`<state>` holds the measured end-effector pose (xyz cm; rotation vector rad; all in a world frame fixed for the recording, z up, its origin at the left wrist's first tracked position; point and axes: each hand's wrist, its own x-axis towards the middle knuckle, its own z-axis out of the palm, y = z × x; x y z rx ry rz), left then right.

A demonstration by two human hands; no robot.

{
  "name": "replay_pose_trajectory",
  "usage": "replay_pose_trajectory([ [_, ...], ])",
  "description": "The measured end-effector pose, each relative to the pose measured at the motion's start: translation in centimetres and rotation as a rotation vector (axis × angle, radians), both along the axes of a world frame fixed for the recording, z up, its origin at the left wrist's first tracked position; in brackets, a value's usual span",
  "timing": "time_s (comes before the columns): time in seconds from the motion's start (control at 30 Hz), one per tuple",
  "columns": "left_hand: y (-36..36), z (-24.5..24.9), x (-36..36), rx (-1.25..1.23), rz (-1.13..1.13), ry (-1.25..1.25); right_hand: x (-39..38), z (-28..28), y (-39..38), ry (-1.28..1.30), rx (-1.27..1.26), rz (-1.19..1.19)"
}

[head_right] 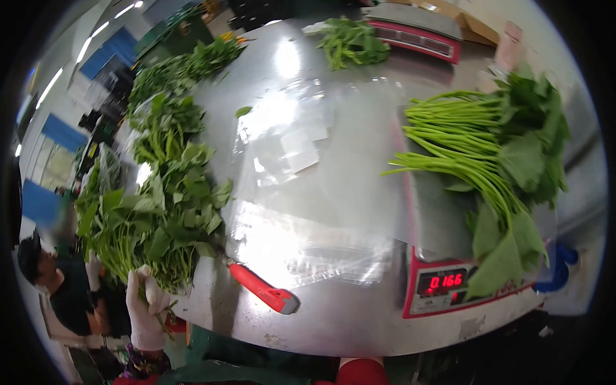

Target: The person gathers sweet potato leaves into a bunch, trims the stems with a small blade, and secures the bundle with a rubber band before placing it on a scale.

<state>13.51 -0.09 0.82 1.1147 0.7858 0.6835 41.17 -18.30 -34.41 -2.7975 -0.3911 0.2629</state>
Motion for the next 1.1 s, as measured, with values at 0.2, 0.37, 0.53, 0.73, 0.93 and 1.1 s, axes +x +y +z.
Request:
replay_pose_trajectory([
  [0.2,0.2,-0.1,0.2,-0.013,-0.082,0.013,-0.7,0.5,-0.2,-0.008,-0.023,0.042],
  [0.37,0.1,0.1,0.1,-0.009,-0.097,0.011,-0.8,0.7,-0.7,-0.006,-0.043,0.045],
  [0.53,-0.2,1.1,-0.6,-0.002,-0.073,0.025,-1.7,1.1,-1.2,-0.009,-0.059,0.066],
  [0.73,1.2,1.3,-4.0,-0.095,0.017,-0.052,-8.0,1.8,-4.7,-0.072,-0.018,0.155],
  [0.93,2.5,0.9,-9.6,-0.053,0.026,-0.224,-18.7,2.7,-10.2,-0.133,0.141,0.364],
  [1.1,3.6,0.0,-13.6,0.036,0.118,-0.252,-25.8,4.4,-14.6,0.051,0.205,0.428],
])
